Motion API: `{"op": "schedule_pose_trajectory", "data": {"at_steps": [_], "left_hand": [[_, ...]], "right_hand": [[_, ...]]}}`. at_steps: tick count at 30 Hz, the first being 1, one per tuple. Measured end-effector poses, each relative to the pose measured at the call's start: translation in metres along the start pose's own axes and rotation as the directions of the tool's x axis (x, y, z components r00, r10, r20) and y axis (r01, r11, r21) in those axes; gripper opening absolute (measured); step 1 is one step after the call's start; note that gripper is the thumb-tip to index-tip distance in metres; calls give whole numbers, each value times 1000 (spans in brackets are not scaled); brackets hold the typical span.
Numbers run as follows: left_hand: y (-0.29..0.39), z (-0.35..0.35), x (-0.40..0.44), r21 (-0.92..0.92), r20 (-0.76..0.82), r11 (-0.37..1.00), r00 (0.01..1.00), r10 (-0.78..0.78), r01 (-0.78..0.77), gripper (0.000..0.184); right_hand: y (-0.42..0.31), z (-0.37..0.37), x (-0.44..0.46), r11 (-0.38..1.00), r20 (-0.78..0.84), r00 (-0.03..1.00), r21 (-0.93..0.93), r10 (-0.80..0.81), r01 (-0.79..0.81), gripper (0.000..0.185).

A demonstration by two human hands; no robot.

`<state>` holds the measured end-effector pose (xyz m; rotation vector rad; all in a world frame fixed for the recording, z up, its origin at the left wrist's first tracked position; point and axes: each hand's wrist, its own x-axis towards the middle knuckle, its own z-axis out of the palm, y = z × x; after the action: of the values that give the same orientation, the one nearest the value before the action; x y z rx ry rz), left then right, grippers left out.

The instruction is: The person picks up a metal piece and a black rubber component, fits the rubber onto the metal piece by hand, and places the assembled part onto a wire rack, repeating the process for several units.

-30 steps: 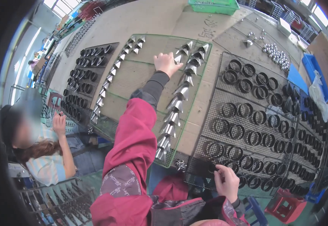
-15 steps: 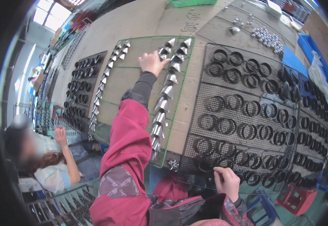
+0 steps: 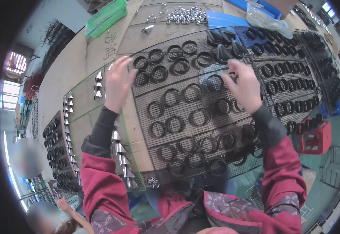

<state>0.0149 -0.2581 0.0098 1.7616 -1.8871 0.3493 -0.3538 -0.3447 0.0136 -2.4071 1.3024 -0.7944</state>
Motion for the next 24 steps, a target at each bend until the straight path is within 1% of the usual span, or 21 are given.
{"op": "schedule_pose_trajectory", "data": {"at_steps": [2, 3, 5, 6, 8, 11, 12, 14, 15, 17, 18, 20, 21, 23, 24], "left_hand": [[59, -5, 9, -195, 9, 972, 991, 136, -131, 27], [73, -6, 3, -218, 5, 961, 985, 174, -169, 27], [101, -6, -12, -324, -12, 895, 947, 320, -306, 26], [109, -12, -23, -318, -8, 895, 945, 326, -311, 26], [124, -25, -47, -303, -14, 890, 935, 354, -341, 29], [137, -60, -82, -353, 10, 896, 956, 293, -271, 21], [139, -69, -94, -355, 32, 904, 963, 268, -240, 21], [145, -89, -119, -362, 89, 925, 983, 161, -119, 19], [148, -95, -130, -360, 96, 930, 989, 116, -74, 19], [156, -110, -152, -366, 124, 925, 991, -58, 100, 20], [164, -112, -159, -373, 117, 916, 987, -112, 149, 20], [181, -119, -176, -418, 108, 846, 943, -316, 331, 23], [192, -119, -180, -443, 102, 819, 928, -358, 365, 24], [218, -118, -193, -555, 111, 676, 848, -518, 485, 31], [227, -121, -194, -628, 160, 576, 811, -563, 524, 34]], "right_hand": [[26, 21, 44, 951, 47, 995, -303, 83, -65, 60], [30, 27, 56, 940, 40, 994, -331, 98, -80, 60], [37, 43, 77, 882, 14, 985, -447, 172, -148, 63], [40, 50, 81, 863, 2, 987, -485, 161, -140, 63], [45, 65, 87, 758, -51, 993, -642, 104, -112, 61], [43, 71, 92, 726, -29, 992, -679, 120, -108, 60], [40, 71, 93, 729, -21, 988, -672, 154, -128, 58], [32, 67, 97, 721, 6, 962, -663, 273, -201, 53], [29, 64, 97, 730, 11, 960, -652, 279, -205, 52], [21, 58, 97, 755, 32, 949, -614, 312, -228, 48], [14, 51, 94, 766, 34, 951, -602, 306, -225, 49], [-4, 37, 88, 797, 45, 954, -562, 298, -222, 50], [-23, 29, 72, 843, 34, 971, -504, 236, -188, 48], [-65, 15, 37, 963, -28, 999, -267, 15, -22, 43], [-101, 2, 9, 991, 24, 1000, -130, -14, 18, 36]]}}
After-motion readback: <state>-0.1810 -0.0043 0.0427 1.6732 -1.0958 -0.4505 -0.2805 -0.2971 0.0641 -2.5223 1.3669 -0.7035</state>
